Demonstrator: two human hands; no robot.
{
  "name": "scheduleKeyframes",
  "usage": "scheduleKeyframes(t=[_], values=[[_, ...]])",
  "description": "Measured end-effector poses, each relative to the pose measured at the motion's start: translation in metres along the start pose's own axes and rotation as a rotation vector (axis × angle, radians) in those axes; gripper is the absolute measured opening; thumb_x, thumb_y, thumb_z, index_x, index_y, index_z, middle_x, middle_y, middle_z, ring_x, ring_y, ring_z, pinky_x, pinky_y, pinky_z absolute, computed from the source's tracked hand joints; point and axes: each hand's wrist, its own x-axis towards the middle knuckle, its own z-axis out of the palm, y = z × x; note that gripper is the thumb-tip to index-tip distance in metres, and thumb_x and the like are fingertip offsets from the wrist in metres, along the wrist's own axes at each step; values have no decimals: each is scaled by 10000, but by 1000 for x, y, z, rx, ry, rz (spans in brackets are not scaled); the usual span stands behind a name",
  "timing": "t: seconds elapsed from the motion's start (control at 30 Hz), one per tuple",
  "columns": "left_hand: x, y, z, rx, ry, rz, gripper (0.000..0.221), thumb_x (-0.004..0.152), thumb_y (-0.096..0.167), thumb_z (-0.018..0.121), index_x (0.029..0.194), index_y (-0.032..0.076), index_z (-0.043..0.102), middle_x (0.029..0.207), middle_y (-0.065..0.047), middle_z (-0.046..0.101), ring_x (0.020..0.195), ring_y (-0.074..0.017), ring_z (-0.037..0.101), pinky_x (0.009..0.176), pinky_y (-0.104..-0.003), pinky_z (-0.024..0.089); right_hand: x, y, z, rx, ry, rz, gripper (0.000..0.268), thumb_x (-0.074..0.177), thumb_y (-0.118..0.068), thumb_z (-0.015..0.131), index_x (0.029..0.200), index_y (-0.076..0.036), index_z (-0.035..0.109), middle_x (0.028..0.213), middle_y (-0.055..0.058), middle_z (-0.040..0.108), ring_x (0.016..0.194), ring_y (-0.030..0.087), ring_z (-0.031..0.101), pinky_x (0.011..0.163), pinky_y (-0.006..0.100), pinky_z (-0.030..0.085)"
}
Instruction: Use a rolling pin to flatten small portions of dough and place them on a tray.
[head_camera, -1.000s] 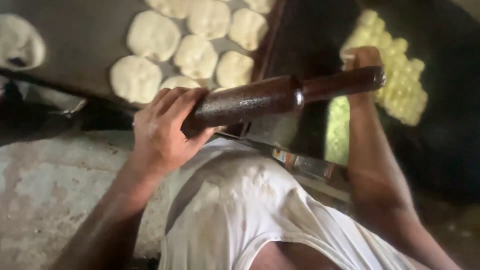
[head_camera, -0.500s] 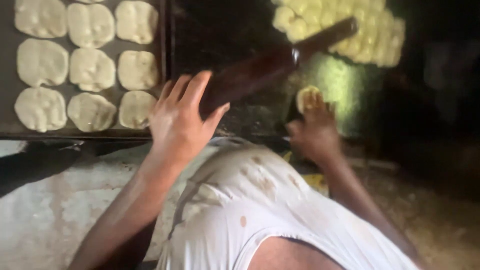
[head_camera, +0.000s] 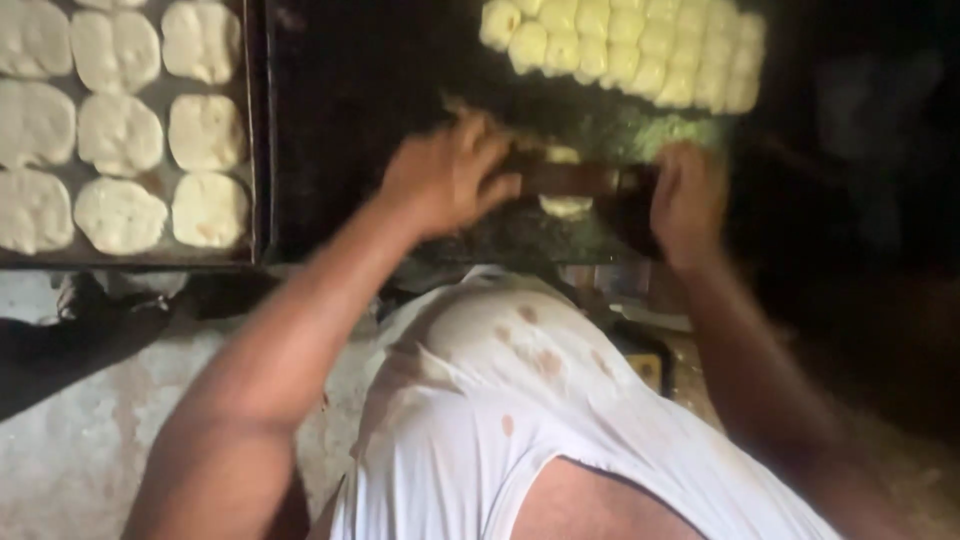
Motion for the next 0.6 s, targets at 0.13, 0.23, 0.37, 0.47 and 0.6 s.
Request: scheduleKeyframes(t=[0.13,0.23,0.37,0.47,0.6], values=[[34,-11,-7,14,-81,-171,599,1037,599,493,1422,143,544,1444,-175,526,1033,-434,657,809,-552,548,25,38,28,78,-1,-14,69,1119,-45,588,1128,-10,646,1069,240,660,1011,462,631,865,544,514],[14,-6,-3,69,44,-69,663,944,637,562,1396,152,553,1407,-179,543,1092,-405,646,789,-559,558,14,23,16,67,-22,6,82,1130,-78,603,1077,-35,648,1028,225,676,936,457,664,809,526,539],[-29,7,0,50,-24,-29,645,818,428,731,1412,235,570,1333,21,622,1229,-257,594,837,-456,577,2,0,-2,119,-440,141,158,1041,-76,616,1164,-86,715,1026,207,699,901,430,669,796,517,536],[-42,-2,-18,132,-22,99,669,819,380,794,1420,186,573,1274,-2,625,1175,-252,573,785,-451,568,58,-59,6,152,-274,-226,337,901,-124,709,1212,-15,639,1216,227,667,1079,438,633,884,509,523],[-120,-13,-73,251,102,152,552,854,281,780,1379,264,609,1260,71,631,1192,-196,574,884,-413,572,26,-29,27,30,-399,-160,206,909,-61,697,1110,-80,656,1175,157,681,1096,393,636,929,494,525]])
